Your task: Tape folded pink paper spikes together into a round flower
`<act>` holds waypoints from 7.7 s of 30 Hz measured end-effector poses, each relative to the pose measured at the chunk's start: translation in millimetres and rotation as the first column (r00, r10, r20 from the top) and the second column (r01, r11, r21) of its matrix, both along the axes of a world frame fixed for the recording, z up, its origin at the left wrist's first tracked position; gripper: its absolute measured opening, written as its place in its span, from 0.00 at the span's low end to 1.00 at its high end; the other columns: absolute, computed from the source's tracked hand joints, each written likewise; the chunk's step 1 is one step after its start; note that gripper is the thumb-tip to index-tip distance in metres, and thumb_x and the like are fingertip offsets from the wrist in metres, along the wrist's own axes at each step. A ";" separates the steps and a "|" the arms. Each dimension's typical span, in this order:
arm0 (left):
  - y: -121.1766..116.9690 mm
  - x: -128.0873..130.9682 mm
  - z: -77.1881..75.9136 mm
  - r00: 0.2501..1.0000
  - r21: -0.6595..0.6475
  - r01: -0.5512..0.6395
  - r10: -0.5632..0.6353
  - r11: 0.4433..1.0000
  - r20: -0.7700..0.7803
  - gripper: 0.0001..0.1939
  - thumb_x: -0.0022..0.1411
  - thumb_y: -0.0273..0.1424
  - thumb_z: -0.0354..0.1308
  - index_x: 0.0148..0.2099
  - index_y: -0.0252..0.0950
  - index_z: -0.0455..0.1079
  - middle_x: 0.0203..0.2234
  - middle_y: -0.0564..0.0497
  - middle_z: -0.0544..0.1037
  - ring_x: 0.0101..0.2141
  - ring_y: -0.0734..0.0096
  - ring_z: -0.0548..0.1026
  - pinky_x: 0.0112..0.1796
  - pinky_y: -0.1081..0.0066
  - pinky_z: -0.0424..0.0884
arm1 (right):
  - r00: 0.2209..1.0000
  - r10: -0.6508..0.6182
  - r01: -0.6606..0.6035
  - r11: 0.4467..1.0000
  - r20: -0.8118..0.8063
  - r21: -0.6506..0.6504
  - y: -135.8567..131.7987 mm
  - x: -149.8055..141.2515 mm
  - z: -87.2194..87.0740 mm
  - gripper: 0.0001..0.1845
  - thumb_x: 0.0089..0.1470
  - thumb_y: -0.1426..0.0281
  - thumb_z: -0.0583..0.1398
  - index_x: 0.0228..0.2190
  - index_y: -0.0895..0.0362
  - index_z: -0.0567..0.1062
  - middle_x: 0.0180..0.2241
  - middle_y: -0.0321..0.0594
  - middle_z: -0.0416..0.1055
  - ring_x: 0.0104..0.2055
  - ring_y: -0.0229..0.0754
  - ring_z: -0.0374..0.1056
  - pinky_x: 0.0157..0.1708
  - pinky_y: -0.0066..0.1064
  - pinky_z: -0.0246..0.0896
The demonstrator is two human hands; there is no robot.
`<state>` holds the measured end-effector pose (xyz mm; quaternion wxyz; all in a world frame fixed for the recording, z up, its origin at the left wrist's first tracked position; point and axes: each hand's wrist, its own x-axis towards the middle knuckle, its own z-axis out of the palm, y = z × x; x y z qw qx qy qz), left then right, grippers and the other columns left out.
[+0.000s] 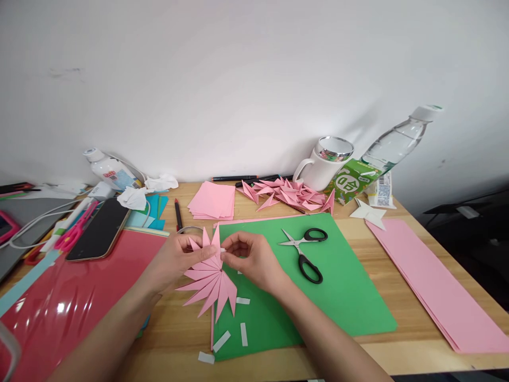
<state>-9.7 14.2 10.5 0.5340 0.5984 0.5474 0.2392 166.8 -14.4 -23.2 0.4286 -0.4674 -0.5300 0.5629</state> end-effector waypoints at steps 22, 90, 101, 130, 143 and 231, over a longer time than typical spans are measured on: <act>2.4 -3.3 -0.7 0.999 0.043 -0.032 0.033 0.999 -0.012 0.21 0.47 0.45 0.62 0.19 0.33 0.64 0.19 0.55 0.61 0.22 0.77 0.58 0.23 0.75 0.53 | 0.890 -0.146 -0.192 0.741 0.432 0.644 -2.9 0.3 -2.2 0.07 0.61 0.75 0.53 0.35 0.57 0.71 0.36 0.44 0.72 0.37 0.39 0.70 0.35 0.30 0.68; 7.6 -9.1 -6.0 0.986 -0.071 0.166 -0.163 0.984 0.042 0.29 0.45 0.41 0.66 0.15 0.36 0.46 0.15 0.59 0.48 0.19 0.82 0.47 0.21 0.72 0.40 | 0.852 -0.024 -0.210 0.899 0.523 0.383 -2.0 6.4 6.5 0.07 0.57 0.73 0.52 0.27 0.55 0.65 0.27 0.37 0.69 0.26 0.36 0.64 0.27 0.28 0.61; 6.4 -7.1 0.7 0.981 -0.138 -0.016 0.043 0.990 0.190 0.18 0.40 0.40 0.69 0.19 0.31 0.67 0.15 0.56 0.64 0.18 0.81 0.58 0.19 0.77 0.53 | 0.937 0.064 -0.072 0.997 0.345 0.008 2.4 8.8 9.9 0.07 0.50 0.69 0.54 0.22 0.55 0.65 0.18 0.34 0.68 0.21 0.37 0.66 0.23 0.27 0.61; 6.6 -7.8 -4.8 0.928 -0.291 -0.064 0.165 0.955 0.335 0.17 0.39 0.38 0.72 0.23 0.30 0.72 0.14 0.55 0.69 0.17 0.81 0.63 0.20 0.77 0.57 | 0.223 -0.263 0.210 0.953 0.939 0.218 49.3 36.9 -13.3 0.23 0.60 0.70 0.49 0.56 0.53 0.65 0.52 0.53 0.60 0.44 0.52 0.69 0.35 0.37 0.64; 7.6 -9.0 -5.9 0.944 -0.262 -0.077 0.155 0.962 0.291 0.19 0.36 0.41 0.72 0.22 0.31 0.72 0.14 0.54 0.69 0.17 0.79 0.64 0.20 0.76 0.56 | 0.009 -0.358 -0.044 0.933 0.934 0.358 62.1 47.2 -13.8 0.23 0.56 0.82 0.48 0.50 0.60 0.71 0.46 0.53 0.69 0.46 0.54 0.62 0.32 0.35 0.62; 7.4 -8.8 -5.0 0.991 -0.016 0.054 -0.052 0.998 0.127 0.18 0.45 0.42 0.66 0.20 0.32 0.69 0.17 0.56 0.64 0.19 0.80 0.59 0.21 0.75 0.53 | 0.926 -0.031 -0.137 0.902 -0.377 -0.411 7.3 11.0 -1.7 0.15 0.40 0.62 0.70 0.29 0.59 0.79 0.27 0.34 0.70 0.29 0.32 0.68 0.31 0.26 0.71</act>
